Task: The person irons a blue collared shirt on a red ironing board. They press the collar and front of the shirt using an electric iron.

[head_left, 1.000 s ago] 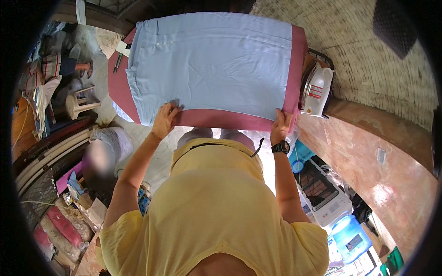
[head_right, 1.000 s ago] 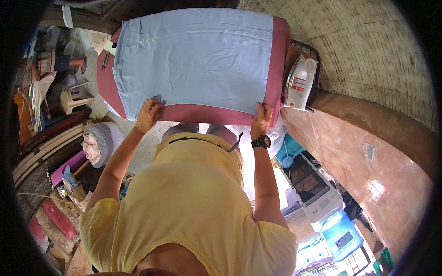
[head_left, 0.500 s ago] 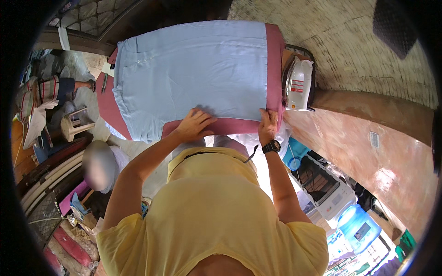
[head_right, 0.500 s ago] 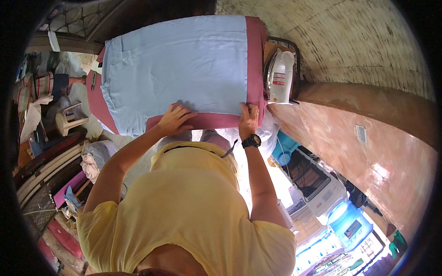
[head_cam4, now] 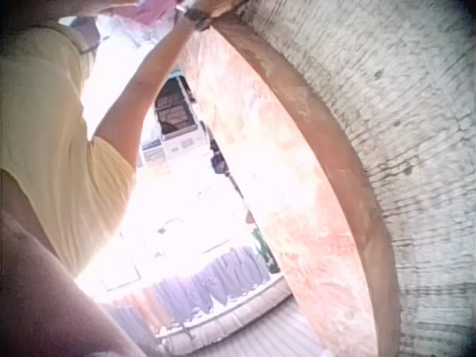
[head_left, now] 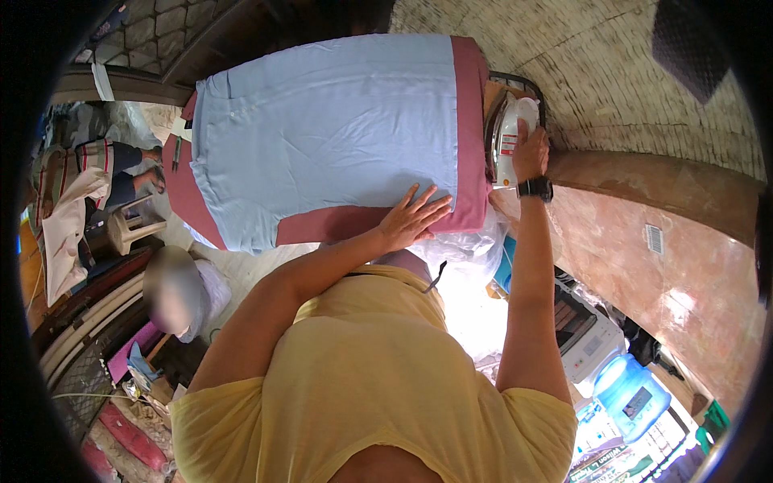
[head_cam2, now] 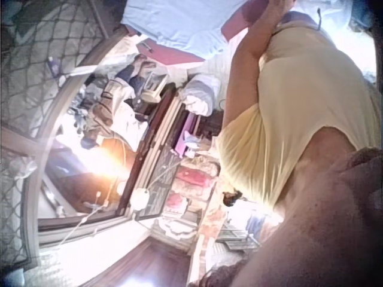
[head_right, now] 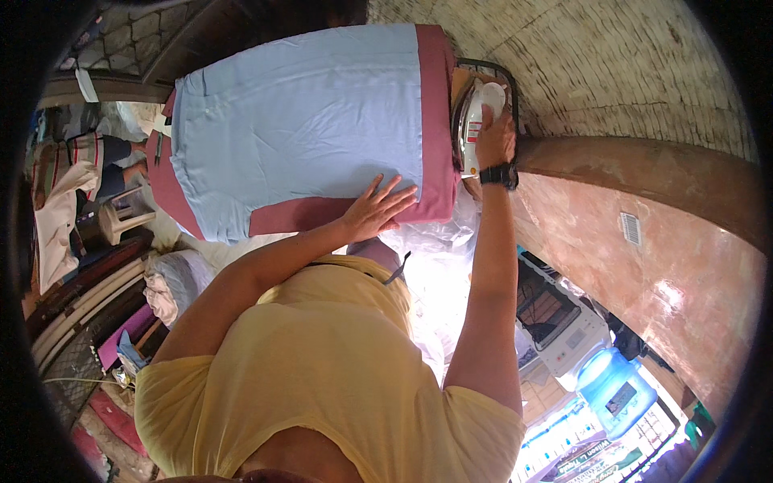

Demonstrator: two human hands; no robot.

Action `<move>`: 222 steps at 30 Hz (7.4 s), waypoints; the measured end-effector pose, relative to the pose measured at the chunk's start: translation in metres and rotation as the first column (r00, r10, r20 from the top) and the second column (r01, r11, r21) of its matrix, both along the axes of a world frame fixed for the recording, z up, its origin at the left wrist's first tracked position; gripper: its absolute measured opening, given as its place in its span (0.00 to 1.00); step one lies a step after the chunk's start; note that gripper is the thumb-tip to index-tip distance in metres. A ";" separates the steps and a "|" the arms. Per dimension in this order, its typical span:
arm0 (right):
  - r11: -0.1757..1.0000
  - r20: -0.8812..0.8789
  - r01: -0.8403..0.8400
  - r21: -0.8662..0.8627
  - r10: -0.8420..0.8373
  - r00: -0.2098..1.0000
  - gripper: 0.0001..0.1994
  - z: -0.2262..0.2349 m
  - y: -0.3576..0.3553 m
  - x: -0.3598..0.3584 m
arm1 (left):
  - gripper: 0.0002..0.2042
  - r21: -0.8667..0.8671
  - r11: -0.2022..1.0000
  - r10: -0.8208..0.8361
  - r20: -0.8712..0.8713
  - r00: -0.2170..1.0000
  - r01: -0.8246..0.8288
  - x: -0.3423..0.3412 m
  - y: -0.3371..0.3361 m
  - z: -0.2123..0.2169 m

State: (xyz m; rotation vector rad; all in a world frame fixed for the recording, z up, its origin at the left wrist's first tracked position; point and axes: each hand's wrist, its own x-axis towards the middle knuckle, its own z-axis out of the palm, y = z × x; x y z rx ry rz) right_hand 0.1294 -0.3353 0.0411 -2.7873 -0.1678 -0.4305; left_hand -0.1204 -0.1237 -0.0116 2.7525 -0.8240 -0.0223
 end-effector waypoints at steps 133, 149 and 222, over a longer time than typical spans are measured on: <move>0.541 -0.275 -0.840 -0.021 0.805 0.526 0.28 0.061 0.311 -0.091 | 0.18 -0.544 -0.116 0.983 -0.182 -0.018 -0.831 -0.119 0.497 0.011; 0.304 -0.307 -0.951 0.052 0.911 0.274 0.30 0.070 0.465 -0.169 | 0.25 -0.706 -0.106 0.755 -0.516 0.405 -0.701 -0.161 0.501 -0.012; 0.056 -0.392 -0.998 0.001 0.919 0.051 0.32 0.068 0.588 -0.251 | 0.09 -0.479 -0.619 0.760 -0.566 -0.320 -0.623 -0.205 0.398 -0.004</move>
